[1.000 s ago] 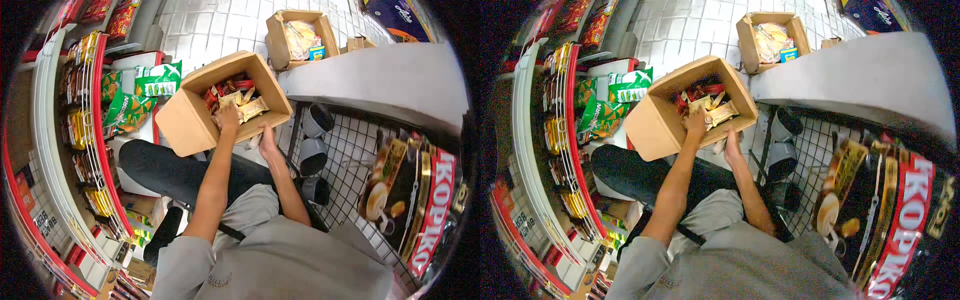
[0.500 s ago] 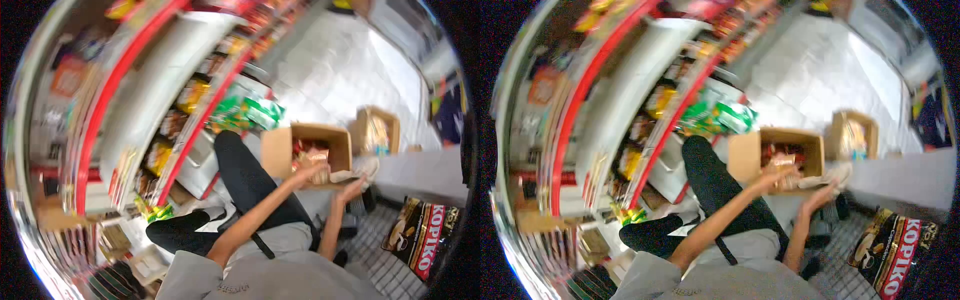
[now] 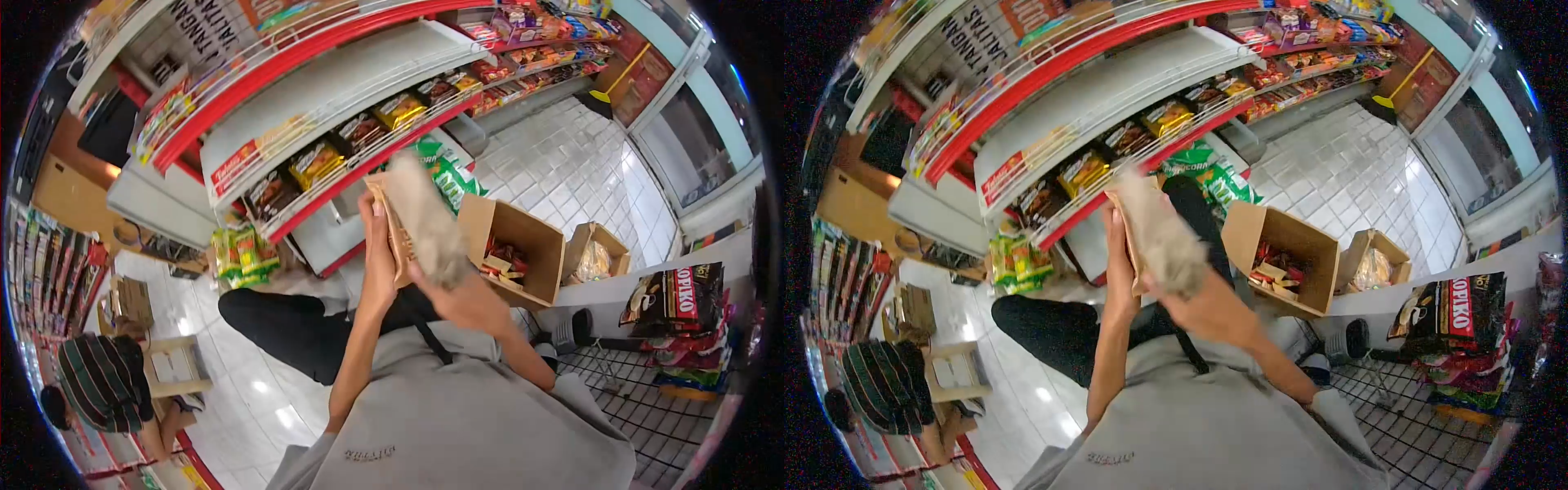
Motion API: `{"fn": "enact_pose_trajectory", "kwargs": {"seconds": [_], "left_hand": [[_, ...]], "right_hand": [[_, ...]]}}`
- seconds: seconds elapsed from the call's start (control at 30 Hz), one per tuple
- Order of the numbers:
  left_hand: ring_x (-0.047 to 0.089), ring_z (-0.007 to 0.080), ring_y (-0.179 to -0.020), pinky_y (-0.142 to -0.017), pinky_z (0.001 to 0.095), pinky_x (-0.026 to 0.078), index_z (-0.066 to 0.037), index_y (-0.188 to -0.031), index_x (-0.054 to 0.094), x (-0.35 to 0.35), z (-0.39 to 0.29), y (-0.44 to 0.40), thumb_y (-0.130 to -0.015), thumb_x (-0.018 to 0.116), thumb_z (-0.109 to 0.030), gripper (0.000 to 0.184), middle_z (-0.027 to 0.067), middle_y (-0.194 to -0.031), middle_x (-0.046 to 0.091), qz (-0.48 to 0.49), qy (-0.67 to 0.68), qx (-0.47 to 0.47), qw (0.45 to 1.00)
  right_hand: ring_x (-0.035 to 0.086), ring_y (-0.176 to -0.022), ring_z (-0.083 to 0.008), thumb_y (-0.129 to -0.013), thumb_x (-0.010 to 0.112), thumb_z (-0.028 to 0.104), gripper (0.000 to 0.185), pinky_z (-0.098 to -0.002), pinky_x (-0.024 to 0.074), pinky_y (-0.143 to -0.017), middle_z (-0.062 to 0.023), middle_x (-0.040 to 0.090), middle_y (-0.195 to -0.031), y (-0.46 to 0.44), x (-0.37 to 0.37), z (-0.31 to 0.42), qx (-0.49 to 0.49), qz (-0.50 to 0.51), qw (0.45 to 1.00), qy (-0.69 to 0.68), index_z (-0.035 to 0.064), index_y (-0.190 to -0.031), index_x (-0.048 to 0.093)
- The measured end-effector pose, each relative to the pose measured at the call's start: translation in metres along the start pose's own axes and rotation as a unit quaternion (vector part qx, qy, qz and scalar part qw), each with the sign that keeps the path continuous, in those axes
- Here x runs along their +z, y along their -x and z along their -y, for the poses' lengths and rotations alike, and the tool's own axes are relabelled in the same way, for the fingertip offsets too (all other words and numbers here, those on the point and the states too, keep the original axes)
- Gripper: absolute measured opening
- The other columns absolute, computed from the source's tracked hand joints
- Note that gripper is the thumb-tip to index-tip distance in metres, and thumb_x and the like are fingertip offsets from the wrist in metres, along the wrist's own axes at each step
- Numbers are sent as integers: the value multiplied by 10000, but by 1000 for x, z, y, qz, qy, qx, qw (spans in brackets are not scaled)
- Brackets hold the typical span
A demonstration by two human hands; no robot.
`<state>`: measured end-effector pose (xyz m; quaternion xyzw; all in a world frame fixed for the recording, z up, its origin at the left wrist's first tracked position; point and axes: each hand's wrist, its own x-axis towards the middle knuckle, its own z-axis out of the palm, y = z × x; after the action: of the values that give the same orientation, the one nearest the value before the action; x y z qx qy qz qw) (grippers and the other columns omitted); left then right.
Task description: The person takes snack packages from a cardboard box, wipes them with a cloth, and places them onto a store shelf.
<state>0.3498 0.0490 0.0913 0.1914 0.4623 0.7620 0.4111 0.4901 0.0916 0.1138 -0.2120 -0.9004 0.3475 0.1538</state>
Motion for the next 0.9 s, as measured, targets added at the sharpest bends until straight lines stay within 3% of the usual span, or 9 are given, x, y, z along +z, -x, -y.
{"fn": "enact_pose_trajectory", "kwargs": {"seconds": [0.07, 0.13, 0.33, 0.4, 0.53, 0.57, 0.63, 0.77, 0.9], "left_hand": [[532, 332, -1339, -1136, 446, 407, -42, -1487, 375, -29, 14, 23, -1085, 454, -264, 466, 201, -1436, 523, 52, -333, 178, 924], [509, 341, -1363, -1154, 458, 384, -42, -1531, 324, -39, 22, 46, -1076, 479, -256, 526, 206, -1461, 499, 78, -489, 249, 832], [367, 323, -1462, -1200, 455, 306, -14, -1590, 257, -23, 32, 71, -1045, 542, -213, 647, 184, -1581, 371, 82, -352, 200, 911], [350, 316, -1469, -1201, 452, 303, -6, -1590, 262, -45, 40, 79, -1041, 549, -203, 650, 179, -1596, 349, 69, -291, 180, 937], [252, 281, -1549, -1258, 383, 200, 14, -1588, 289, -85, 79, 75, -1085, 472, -234, 591, 180, -1670, 265, 37, -529, 179, 829], [359, 260, -1456, -1195, 389, 297, -4, -1589, 259, -41, 45, 85, -1065, 503, -169, 601, 162, -1592, 357, 64, -374, 119, 918], [466, 239, -1363, -1132, 395, 395, -23, -1590, 228, -9, 28, 93, -1045, 534, -105, 630, 144, -1515, 449, 88, -201, 48, 974], [493, 197, -1317, -1106, 350, 413, -37, -1569, 274, -5, 44, 103, -1063, 537, -135, 578, 110, -1461, 497, 49, -31, -72, 996], [498, 181, -1281, -1098, 346, 417, -64, -1546, 291, -23, 44, 93, -1077, 561, -190, 555, 84, -1403, 517, 103, -108, -58, 987]], "right_hand": [[203, -1569, -341, -1040, 531, 193, 691, -408, 188, -1250, -225, 207, -1693, 2, 6, 21, -61, -107, 961, -248, -32, -1613, 216], [195, -1566, -343, -1012, 536, 161, 709, -406, 164, -1257, -208, 183, -1697, 5, 16, 17, -83, -135, 965, -208, -43, -1606, 206], [227, -1549, -338, -959, 531, 112, 738, -405, 156, -1260, -212, 268, -1647, 20, 20, 34, 21, -190, 940, -281, -44, -1599, 198], [304, -1517, -347, -892, 605, 90, 763, -426, 191, -1248, -233, 342, -1608, 22, 20, 39, -99, -172, 946, -258, -56, -1565, 278], [402, -1450, -353, -841, 624, 50, 692, -461, 243, -1222, -241, 432, -1542, 8, 14, 14, -101, -177, 920, -333, -60, -1485, 397], [417, -1437, -353, -836, 619, 43, 672, -467, 251, -1217, -240, 445, -1530, 10, 17, 2, -84, -178, 914, -354, -60, -1469, 417], [441, -1406, -342, -867, 608, 62, 652, -451, 275, -1203, -224, 460, -1509, 15, 27, -25, -93, -224, 923, -298, -44, -1477, 405], [470, -1352, -353, -915, 610, 97, 611, -430, 308, -1179, -210, 484, -1469, 29, 35, -52, -144, -296, 937, -118, -18, -1476, 400], [463, -1356, -400, -904, 596, 58, 526, -474, 295, -1182, -238, 500, -1456, 24, 24, -46, -94, -275, 947, -138, -37, -1411, 494]]}}
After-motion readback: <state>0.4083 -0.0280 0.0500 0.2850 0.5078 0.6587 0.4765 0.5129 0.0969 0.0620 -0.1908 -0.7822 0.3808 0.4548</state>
